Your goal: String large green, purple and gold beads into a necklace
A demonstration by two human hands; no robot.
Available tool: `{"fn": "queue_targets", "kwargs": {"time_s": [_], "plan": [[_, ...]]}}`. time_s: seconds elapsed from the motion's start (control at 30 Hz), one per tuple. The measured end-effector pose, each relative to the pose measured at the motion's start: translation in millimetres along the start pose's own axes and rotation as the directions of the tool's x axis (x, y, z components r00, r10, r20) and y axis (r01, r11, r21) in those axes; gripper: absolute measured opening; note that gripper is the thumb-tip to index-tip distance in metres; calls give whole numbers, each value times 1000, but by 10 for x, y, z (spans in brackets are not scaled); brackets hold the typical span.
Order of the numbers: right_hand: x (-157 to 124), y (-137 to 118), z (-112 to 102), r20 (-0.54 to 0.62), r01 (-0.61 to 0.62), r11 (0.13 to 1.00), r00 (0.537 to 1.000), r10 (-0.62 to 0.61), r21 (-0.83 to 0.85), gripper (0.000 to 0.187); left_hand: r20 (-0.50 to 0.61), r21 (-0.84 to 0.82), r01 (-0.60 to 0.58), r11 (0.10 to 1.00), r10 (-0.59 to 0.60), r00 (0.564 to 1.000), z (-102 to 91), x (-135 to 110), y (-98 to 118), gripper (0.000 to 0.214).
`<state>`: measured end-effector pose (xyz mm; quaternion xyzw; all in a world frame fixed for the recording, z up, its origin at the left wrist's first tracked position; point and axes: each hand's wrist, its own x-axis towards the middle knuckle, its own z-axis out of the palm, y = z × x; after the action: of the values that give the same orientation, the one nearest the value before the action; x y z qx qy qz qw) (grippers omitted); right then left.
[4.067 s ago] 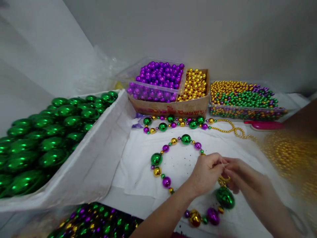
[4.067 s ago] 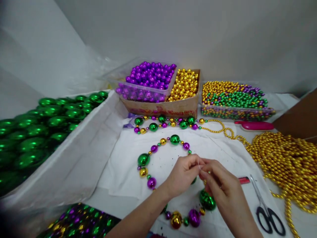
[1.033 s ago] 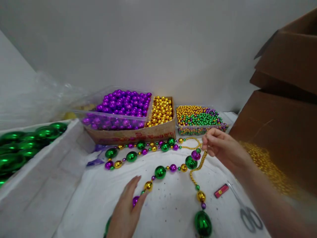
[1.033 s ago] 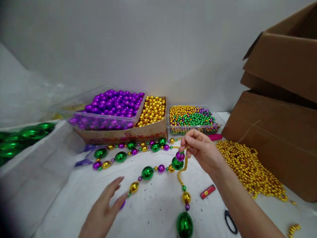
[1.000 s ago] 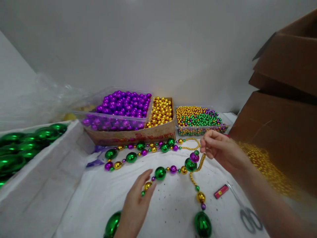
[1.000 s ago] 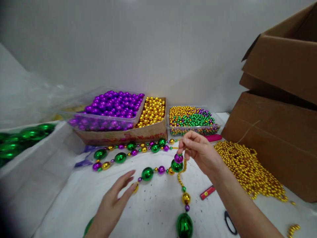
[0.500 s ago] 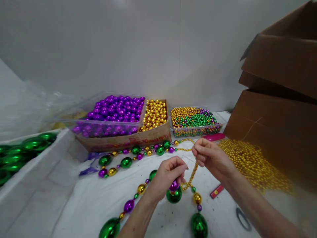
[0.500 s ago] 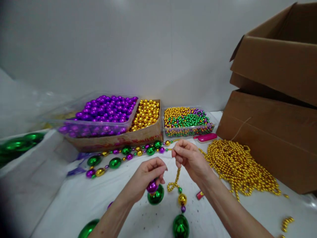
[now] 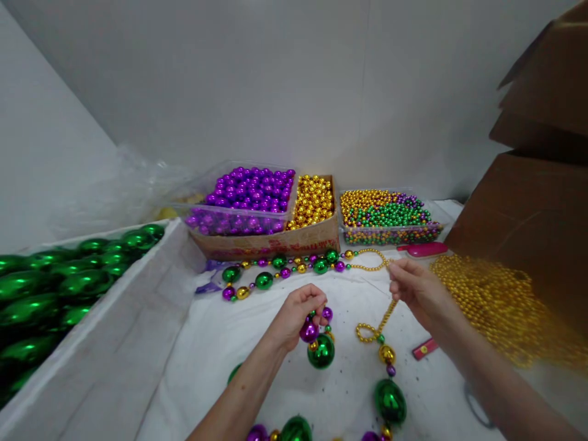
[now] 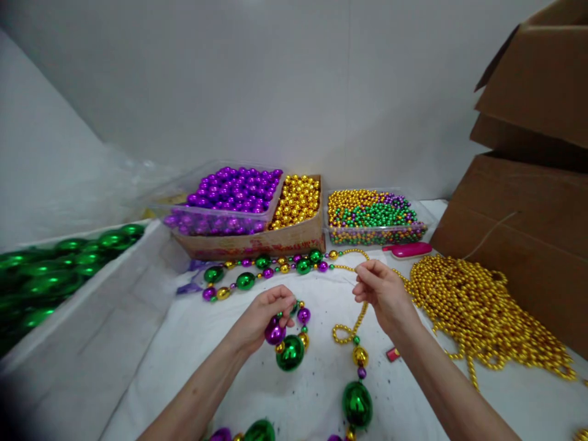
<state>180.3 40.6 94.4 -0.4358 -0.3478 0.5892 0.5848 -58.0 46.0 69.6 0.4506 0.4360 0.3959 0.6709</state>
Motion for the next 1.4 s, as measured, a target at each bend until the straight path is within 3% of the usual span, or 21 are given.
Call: {"fn": "queue_targets", "kwargs": {"time_s": [0.07, 0.17, 0.33, 0.5, 0.63, 0.77, 0.93, 1.2, 1.27, 1.33, 1.4], "plan": [[-104, -8, 36, -6, 3, 1000, 1000, -3, -14, 33, 11, -25, 7, 1000, -7, 1000, 24, 10, -27, 24], [-268, 78, 198, 71, 69, 983, 996, -57, -169, 26, 45, -14, 10, 1000, -9, 999, 129, 4, -41, 23], [-366, 325, 367, 237, 313, 829, 945, -224, -464, 14, 96, 129, -9, 992, -4, 995, 277, -64, -2, 23], [-359, 526, 304, 315, 262, 888, 938, -144, -378, 20, 142, 220, -22, 975, -10, 990, 253, -140, -12, 20], [-390, 659, 281, 216, 250, 890, 960, -177, -381, 20, 157, 266, 1, 964, -44, 987, 227, -182, -67, 18], [-482, 708, 317, 118, 264, 853, 965, -236, -451, 15, 158, 280, -6, 960, -40, 987, 233, -225, -103, 18], [-611, 661, 337, 90, 323, 768, 939, -331, -553, 4, 189, 310, -25, 951, -35, 981, 236, -264, -96, 18], [-713, 612, 252, 321, 460, 614, 888, -330, -642, 12, 230, 364, -44, 931, -44, 972, 255, -334, -39, 16], [-722, 607, 250, 296, 384, 694, 922, -250, -609, 10, 229, 402, -49, 914, -49, 972, 264, -356, -22, 16], [-711, 601, 250, 218, 171, 858, 973, -71, -485, 10, 232, 436, -54, 898, -54, 971, 266, -366, -12, 16], [-679, 599, 242, 188, -76, 944, 972, 142, -320, 16, 242, 447, -76, 891, -39, 969, 265, -369, -18, 16]]}}
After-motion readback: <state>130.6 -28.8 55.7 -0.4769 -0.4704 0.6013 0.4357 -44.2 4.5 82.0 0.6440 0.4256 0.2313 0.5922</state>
